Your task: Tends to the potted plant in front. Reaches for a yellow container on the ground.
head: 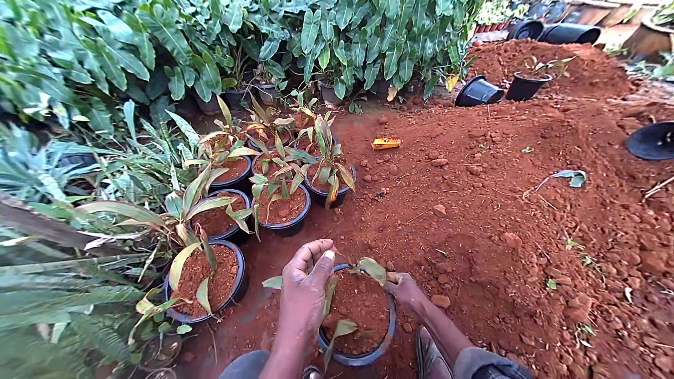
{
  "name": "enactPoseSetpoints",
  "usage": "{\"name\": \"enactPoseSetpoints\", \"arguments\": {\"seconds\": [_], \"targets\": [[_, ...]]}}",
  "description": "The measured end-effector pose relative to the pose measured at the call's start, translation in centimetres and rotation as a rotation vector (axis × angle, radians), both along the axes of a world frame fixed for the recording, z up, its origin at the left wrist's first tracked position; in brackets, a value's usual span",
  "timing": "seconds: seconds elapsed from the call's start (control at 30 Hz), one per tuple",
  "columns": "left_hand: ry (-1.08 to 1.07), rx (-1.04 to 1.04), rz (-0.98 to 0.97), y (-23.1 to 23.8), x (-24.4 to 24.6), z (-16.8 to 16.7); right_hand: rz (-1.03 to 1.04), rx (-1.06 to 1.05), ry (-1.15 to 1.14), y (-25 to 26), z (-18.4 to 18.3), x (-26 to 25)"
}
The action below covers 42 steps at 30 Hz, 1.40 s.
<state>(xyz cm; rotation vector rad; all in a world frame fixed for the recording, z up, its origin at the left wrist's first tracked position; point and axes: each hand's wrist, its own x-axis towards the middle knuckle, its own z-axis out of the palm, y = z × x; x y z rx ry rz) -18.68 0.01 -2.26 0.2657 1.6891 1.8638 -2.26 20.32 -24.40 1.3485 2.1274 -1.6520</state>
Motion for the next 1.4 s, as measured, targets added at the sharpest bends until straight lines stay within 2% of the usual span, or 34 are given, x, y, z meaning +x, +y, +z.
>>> {"name": "enactPoseSetpoints", "arguments": {"seconds": [0.07, 0.23, 0.33, 0.47, 0.6, 0.87, 0.93, 1.03, 1.07, 1.2, 1.3, 1.4], "targets": [[-0.015, 0.009, 0.014, 0.2, 0.0, 0.1, -0.015, -0.071, 0.046, -0.3, 0.1, 0.1], [0.014, 0.001, -0.058, 0.5, 0.3, 0.3, 0.109, 0.047, -0.111, 1.2, -1.0, 1.0], [0.062, 0.010, -0.079, -0.7, -0.5, 1.5, 0.042, -0.021, -0.053, 1.1, -1.0, 1.0], [0.132, 0.072, 0.023, -2.5, -2.1, 3.0, -0.028, -0.129, -0.024, 1.1, -0.2, 0.6], [0.086, 0.061, 0.068, -2.5, -2.1, 2.5, -0.130, -0.217, 0.050, 1.0, -0.6, 1.0], [0.085, 0.019, -0.010, -1.9, -1.9, 1.7, -0.103, -0.143, -0.003, 0.5, -0.6, 1.0], [0.097, -0.052, -0.045, -1.8, -2.1, 1.2, 0.057, -0.060, -0.072, 1.3, -0.3, 1.1], [0.158, -0.230, -0.201, -1.8, -2.1, 0.5, 0.472, 0.151, -0.286, 5.7, 3.6, 0.6], [0.190, -0.293, -0.279, -1.8, -2.0, 0.2, 0.527, 0.209, -0.315, 7.7, 5.6, 0.5], [0.346, -0.527, -0.577, -1.1, -0.8, -1.5, 0.406, 0.452, -0.264, 15.4, 14.1, 0.3], [0.413, -0.645, -0.762, -0.3, 0.5, -2.3, 0.406, 0.561, -0.294, 18.0, 19.7, 0.9], [0.429, -0.750, -0.894, 0.1, 1.4, -2.7, 0.414, 0.567, -0.323, 18.6, 21.1, 3.0]]}}
